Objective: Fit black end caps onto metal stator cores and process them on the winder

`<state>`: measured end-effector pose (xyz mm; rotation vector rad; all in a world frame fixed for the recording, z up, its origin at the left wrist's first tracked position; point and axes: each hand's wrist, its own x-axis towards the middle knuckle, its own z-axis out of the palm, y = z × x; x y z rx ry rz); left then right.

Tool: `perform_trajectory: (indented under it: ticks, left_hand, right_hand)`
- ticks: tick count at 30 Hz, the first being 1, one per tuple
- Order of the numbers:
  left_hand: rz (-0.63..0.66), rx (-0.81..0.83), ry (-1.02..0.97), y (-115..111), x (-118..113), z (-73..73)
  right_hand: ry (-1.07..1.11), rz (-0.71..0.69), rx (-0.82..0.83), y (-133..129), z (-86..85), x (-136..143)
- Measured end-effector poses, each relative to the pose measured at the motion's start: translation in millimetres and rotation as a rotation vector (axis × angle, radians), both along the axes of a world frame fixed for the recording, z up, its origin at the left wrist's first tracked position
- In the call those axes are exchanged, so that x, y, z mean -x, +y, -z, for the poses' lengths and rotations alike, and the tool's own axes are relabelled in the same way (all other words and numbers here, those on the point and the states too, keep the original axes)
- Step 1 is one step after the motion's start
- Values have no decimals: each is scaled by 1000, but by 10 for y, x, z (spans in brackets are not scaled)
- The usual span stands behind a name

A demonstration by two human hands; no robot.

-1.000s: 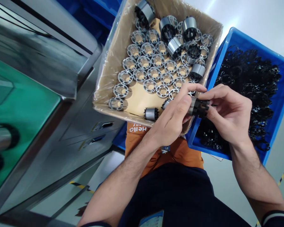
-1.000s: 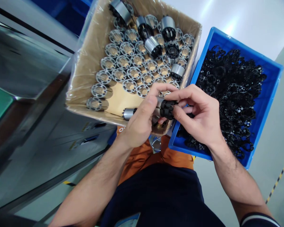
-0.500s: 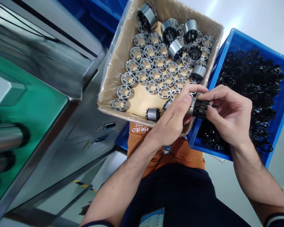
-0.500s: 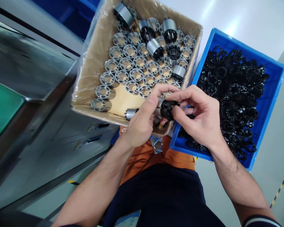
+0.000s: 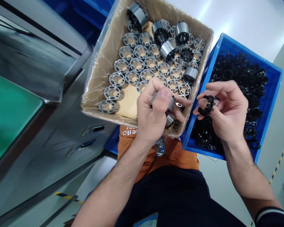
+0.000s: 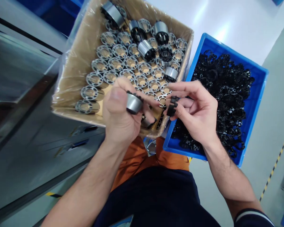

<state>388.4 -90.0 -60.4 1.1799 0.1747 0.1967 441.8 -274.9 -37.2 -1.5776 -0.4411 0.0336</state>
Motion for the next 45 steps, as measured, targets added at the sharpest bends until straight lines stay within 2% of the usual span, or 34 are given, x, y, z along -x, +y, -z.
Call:
perform_trajectory:
  ticks: [4,7,9,13,19,28,35,37,40,42,45]
  left_hand:
    - [85,24,-52,-10,-28,-5]
    - [108,124,-35,-3,-66,-24]
    - [193,169,7,0,-85,-39]
    - [270,77,32,-16,-78,-65]
    - [344,78,61,-21,-18,-55]
    - [360,16,32,18,41,-7]
    - [393,-11,-19,12,64,14]
    - [368,-95,-69,28,48,16]
    - [221,-396,-125,155,45,-24]
    - [118,-679,-121,319,84,-73]
    - [30,-1104,-91,600,193,-132]
  right_hand:
    - [39,-8,13,0,19,5]
    - [56,-50,53,-24,17,-9]
    - [76,-57,81,-33,7,-7]
    - [86,-43,84,4,-6,32]
    - [-4,21,82,97,12,78]
    - [-25,64,93,91,62,106]
    - [-220,157,157,204,12,186]
    - [-330,157,200,220,-35,163]
    - [-420,73,302,99,-104,11]
    - [-397,102,476,-92,-121,-144]
    - [-260,187,856,-425,-63,-335]
